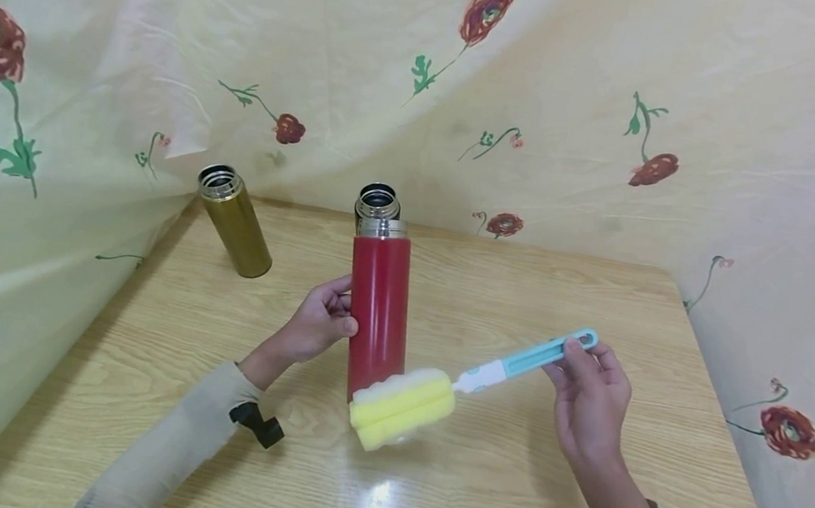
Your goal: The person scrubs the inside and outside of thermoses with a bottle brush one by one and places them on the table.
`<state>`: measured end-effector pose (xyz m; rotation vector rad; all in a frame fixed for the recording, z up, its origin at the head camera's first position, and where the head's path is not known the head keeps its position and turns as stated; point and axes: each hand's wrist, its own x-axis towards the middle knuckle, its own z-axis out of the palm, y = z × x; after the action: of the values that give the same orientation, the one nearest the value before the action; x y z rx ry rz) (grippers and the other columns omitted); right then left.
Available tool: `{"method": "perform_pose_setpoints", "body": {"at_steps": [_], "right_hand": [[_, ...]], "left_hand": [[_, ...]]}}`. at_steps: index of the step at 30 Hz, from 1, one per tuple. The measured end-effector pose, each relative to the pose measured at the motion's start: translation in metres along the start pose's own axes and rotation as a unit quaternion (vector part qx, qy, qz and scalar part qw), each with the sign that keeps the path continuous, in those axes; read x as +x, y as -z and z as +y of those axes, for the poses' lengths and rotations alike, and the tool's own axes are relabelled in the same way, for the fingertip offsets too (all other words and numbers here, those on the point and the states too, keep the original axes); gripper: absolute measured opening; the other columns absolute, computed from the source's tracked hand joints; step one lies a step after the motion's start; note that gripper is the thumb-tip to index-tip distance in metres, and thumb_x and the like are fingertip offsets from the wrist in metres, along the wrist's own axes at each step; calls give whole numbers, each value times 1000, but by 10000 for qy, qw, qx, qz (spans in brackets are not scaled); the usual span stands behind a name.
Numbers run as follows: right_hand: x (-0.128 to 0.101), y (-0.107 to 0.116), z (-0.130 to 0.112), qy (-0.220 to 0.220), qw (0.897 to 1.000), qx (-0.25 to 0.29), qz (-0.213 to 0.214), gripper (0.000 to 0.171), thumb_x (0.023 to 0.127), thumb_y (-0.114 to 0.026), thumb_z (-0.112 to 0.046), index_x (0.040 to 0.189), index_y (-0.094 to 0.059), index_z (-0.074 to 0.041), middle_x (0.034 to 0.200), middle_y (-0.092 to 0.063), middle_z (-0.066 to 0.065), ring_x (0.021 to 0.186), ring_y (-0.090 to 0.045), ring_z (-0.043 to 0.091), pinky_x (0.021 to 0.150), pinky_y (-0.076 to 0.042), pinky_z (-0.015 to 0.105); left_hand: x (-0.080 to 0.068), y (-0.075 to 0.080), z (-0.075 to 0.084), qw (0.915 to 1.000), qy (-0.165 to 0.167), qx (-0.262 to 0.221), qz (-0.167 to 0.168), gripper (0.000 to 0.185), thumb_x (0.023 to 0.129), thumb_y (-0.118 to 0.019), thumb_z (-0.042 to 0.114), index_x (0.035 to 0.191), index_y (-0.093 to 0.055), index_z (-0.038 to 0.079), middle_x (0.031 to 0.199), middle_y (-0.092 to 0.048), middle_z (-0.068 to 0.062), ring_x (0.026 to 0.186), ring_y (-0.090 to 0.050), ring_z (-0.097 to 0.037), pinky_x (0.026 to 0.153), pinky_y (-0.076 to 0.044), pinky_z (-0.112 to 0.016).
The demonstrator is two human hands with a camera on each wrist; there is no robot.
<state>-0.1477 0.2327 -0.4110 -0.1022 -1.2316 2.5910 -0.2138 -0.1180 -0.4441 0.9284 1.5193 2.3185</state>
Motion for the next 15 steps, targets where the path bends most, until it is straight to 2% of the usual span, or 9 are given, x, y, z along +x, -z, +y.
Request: {"method": "perform_pose_setpoints", "body": {"at_steps": [5, 10, 15], "right_hand": [[5, -4, -1, 62, 9999, 113, 50, 3, 99, -59, 7, 99, -60, 4, 92, -66, 10, 81, -73, 18, 83, -60, 31], [11, -8, -2, 126, 9995, 287, 60, 4, 97, -62, 7, 101, -61, 5, 93, -66, 11, 81, -72, 19, 83, -60, 31], [20, -16, -3, 274, 9981, 508, 217, 3, 96, -62, 8, 97, -60, 7, 90, -67, 14, 76, -72, 21, 78, -61, 30]], "left_hand": [[-1, 1, -2, 10000, -53, -46, -29, 81, 84, -82, 43, 145, -49, 2, 116, -75, -3, 102, -73, -15, 82, -62, -29], [-2, 0, -3, 9998, -63, -189, -44, 75, 83, -83, 40, 141, -53, 5, 114, -75, -3, 101, -73, -14, 83, -61, -28], [-4, -1, -3, 9999, -16, -138, -61, 84, 84, -82, 41, 144, -47, -6, 114, -75, -2, 102, -73, -13, 84, -60, -27]]}}
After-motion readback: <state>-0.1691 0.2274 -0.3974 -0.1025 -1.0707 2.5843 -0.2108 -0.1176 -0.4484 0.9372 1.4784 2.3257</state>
